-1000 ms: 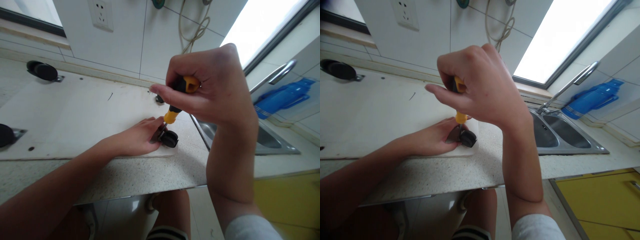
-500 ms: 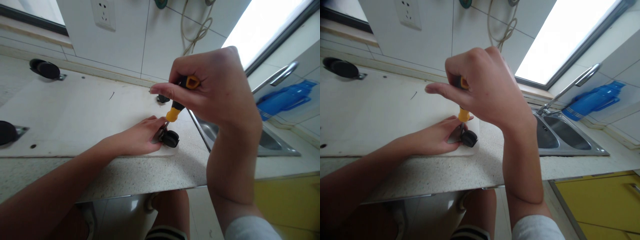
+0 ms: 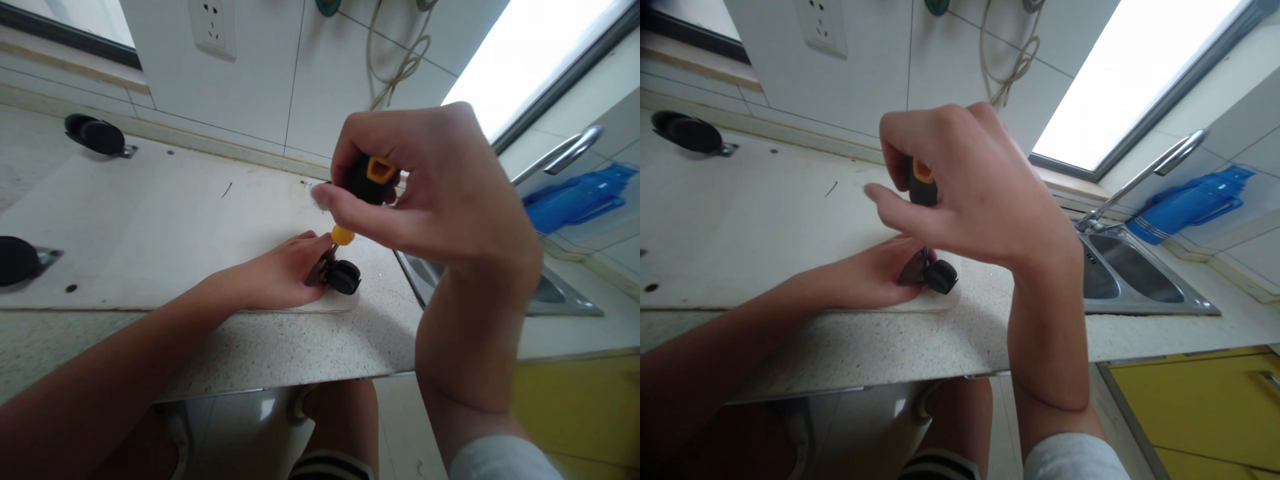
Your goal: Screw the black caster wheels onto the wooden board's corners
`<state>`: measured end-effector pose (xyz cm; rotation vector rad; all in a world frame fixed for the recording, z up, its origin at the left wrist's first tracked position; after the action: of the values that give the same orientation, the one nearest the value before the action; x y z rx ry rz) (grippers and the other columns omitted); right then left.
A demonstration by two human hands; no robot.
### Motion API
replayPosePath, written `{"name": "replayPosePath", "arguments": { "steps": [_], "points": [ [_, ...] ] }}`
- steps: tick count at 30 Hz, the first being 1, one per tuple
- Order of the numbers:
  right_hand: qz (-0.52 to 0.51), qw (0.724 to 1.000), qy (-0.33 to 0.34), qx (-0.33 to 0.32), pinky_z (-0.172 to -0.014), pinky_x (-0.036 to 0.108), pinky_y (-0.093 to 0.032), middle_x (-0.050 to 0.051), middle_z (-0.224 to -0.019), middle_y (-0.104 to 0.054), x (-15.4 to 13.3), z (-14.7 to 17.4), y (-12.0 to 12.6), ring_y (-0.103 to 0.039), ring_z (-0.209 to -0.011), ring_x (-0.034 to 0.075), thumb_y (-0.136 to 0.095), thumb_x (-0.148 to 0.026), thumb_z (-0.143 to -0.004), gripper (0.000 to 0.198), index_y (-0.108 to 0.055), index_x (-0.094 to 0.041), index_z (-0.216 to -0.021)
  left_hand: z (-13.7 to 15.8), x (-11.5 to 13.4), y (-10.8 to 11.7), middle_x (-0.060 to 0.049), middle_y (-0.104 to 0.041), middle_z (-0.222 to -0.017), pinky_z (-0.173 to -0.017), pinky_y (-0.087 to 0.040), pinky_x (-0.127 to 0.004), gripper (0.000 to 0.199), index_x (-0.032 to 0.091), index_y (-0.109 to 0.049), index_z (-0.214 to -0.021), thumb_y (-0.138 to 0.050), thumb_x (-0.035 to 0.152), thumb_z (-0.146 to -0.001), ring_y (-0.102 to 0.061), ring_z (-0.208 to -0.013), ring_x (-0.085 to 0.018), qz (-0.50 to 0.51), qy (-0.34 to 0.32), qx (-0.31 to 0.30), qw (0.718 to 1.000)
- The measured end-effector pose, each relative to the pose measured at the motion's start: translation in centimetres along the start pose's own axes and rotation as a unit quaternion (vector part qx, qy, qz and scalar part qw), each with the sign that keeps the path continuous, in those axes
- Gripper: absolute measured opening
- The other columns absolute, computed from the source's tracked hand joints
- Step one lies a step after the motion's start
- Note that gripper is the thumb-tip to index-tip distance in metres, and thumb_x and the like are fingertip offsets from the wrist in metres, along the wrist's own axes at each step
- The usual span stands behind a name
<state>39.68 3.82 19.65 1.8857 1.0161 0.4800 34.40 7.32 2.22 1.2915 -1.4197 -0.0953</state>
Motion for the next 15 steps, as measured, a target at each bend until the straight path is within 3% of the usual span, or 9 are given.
{"name": "replayPosePath", "arguments": {
  "steps": [1, 3, 6, 11, 15],
  "points": [
    [-0.008, 1.000, -0.004, -0.023, -0.057, 0.036, -0.043, 0.000, -0.081, -0.066, -0.1, 0.3, 0.0, -0.055, -0.071, 0.019, -0.073, -0.022, -0.090, 0.009, -0.065, -0.027, -0.089, 0.0, 0.0, -0.1, -0.007, -0.071, -0.102, -0.087, -0.051, -0.042, 0.022, 0.024, -0.063, -0.104, -0.074, 0.021, -0.086, -0.067, -0.099, -0.029, 0.010, -0.004, -0.005, 1.000],
    [-0.026, 0.998, -0.015, -0.055, -0.061, 0.036, -0.046, 0.001, -0.095, -0.069, -0.2, 0.8, 0.1, -0.059, -0.078, 0.019, -0.067, -0.016, -0.087, 0.018, -0.065, -0.025, -0.102, -0.1, 0.0, -0.1, -0.006, -0.070, -0.101, -0.086, -0.051, -0.041, 0.021, 0.024, -0.062, -0.102, -0.075, 0.023, -0.085, -0.067, -0.098, -0.028, 0.024, -0.005, -0.009, 1.000],
    [-0.036, 0.996, -0.023, -0.078, -0.064, 0.035, -0.050, 0.001, -0.104, -0.070, -0.3, 1.2, 0.2, -0.064, -0.086, 0.020, -0.067, -0.019, -0.095, 0.018, -0.062, -0.028, -0.110, -0.3, -0.1, -0.2, -0.005, -0.069, -0.099, -0.089, -0.051, -0.042, 0.018, 0.024, -0.059, -0.097, -0.073, 0.023, -0.086, -0.065, -0.098, -0.028, 0.015, -0.003, -0.012, 1.000],
    [0.008, 0.998, -0.013, -0.064, -0.071, 0.037, -0.050, 0.000, -0.105, -0.071, -0.3, 0.8, -0.2, -0.065, -0.084, 0.020, -0.065, -0.026, -0.105, 0.009, -0.058, -0.028, -0.110, -0.2, 0.2, -0.1, -0.005, -0.068, -0.100, -0.091, -0.051, -0.044, 0.017, 0.025, -0.057, -0.096, -0.071, 0.022, -0.086, -0.064, -0.099, -0.029, 0.000, -0.013, -0.010, 1.000],
    [0.107, 0.993, -0.051, -0.004, -0.066, 0.040, -0.046, 0.001, -0.084, -0.068, 0.8, 0.6, 0.3, -0.059, -0.073, 0.023, -0.068, -0.040, -0.106, 0.019, -0.057, -0.031, -0.093, -0.1, -0.3, -0.1, -0.007, -0.069, -0.105, -0.091, -0.052, -0.045, 0.026, 0.025, -0.061, -0.106, -0.074, 0.022, -0.083, -0.067, -0.105, -0.032, -0.013, 0.000, 0.010, 1.000]
  ]
}}
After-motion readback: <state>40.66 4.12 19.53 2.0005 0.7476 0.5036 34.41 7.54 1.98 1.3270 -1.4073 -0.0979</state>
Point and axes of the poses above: each hand's wrist, its own z-axis away from the middle knuckle, its own y-axis out of the back of the hand, x = y × z, the point moved 9 cm from there along -z, towards the middle knuckle
